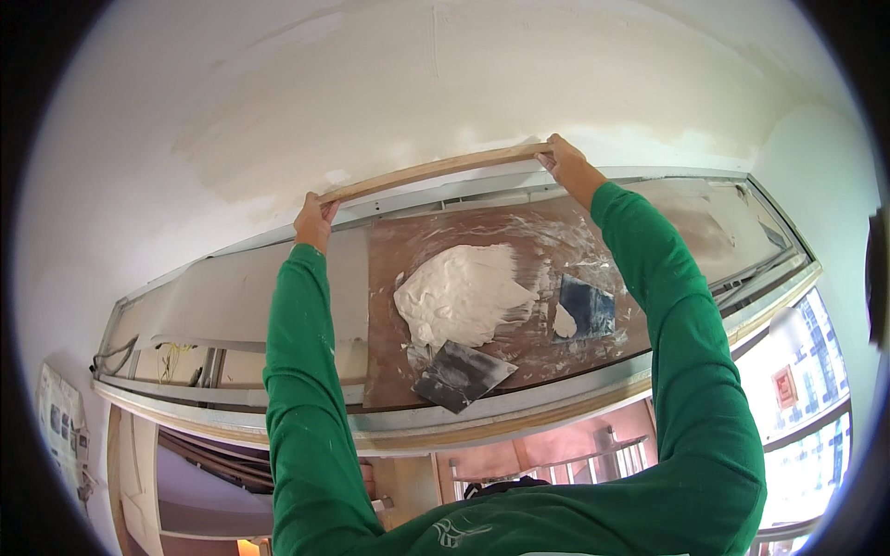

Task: The person applies white plaster to a ceiling using a trowel and hawk, smoothing the surface with a wooden straight edge. They repeatedly scoop plaster from a board, apply it to the ceiling, and scrape it smooth.

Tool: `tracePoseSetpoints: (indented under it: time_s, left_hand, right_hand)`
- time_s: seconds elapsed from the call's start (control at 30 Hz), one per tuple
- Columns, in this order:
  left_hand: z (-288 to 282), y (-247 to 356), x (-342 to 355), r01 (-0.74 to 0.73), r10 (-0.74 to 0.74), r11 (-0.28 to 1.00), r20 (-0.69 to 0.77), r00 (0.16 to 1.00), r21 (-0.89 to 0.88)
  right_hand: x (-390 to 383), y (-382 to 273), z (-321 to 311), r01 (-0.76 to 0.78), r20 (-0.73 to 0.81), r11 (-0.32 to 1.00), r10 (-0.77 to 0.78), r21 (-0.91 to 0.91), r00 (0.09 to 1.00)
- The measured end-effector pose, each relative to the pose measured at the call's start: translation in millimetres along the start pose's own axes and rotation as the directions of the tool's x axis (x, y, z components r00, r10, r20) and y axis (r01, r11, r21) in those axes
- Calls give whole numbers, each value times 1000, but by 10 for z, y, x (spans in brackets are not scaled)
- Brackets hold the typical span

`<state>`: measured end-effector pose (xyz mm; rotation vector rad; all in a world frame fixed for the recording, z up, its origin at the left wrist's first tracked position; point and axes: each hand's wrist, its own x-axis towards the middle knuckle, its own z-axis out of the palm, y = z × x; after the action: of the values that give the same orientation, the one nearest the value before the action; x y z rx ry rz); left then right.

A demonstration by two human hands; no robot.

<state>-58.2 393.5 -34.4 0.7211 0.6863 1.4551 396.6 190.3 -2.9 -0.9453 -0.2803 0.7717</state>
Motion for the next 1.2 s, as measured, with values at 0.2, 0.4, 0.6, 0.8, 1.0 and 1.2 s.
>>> tracePoseSetpoints:
  time_s: [0.2, 0.4, 0.6, 0.8, 1.0, 1.2]
  left_hand:
    - [281, 387, 94, -22, 19, 1000, -150, 988, -16]
    - [799, 837, 150, -113, 111, 993, -77, 991, -29]
    - [631, 1479, 158, -97, 97, 994, -5, 995, 48]
    - [1288, 1413, 271, -127, 135, 990, 152, 979, -60]
    - [1385, 2126, 250, -239, 238, 971, 196, 951, -18]
    - [1547, 2486, -113, -283, 291, 957, 177, 940, -68]
  right_hand:
    - [648, -24, -55, 561, 384, 732, -426, -386, 820]
    - [1241, -401, -26, 829, 572, 276, -616, -486, 541]
    - [51, -639, 781, 665, 665, -182, -444, -724, 601]
    - [491, -1476, 506, 859, 598, 23, -708, -511, 375]
    - [575, -1846, 987, 916, 582, 139, -734, -376, 350]
    - [-321, -2227, 1413, 333, 173, 920, -369, 206, 913]
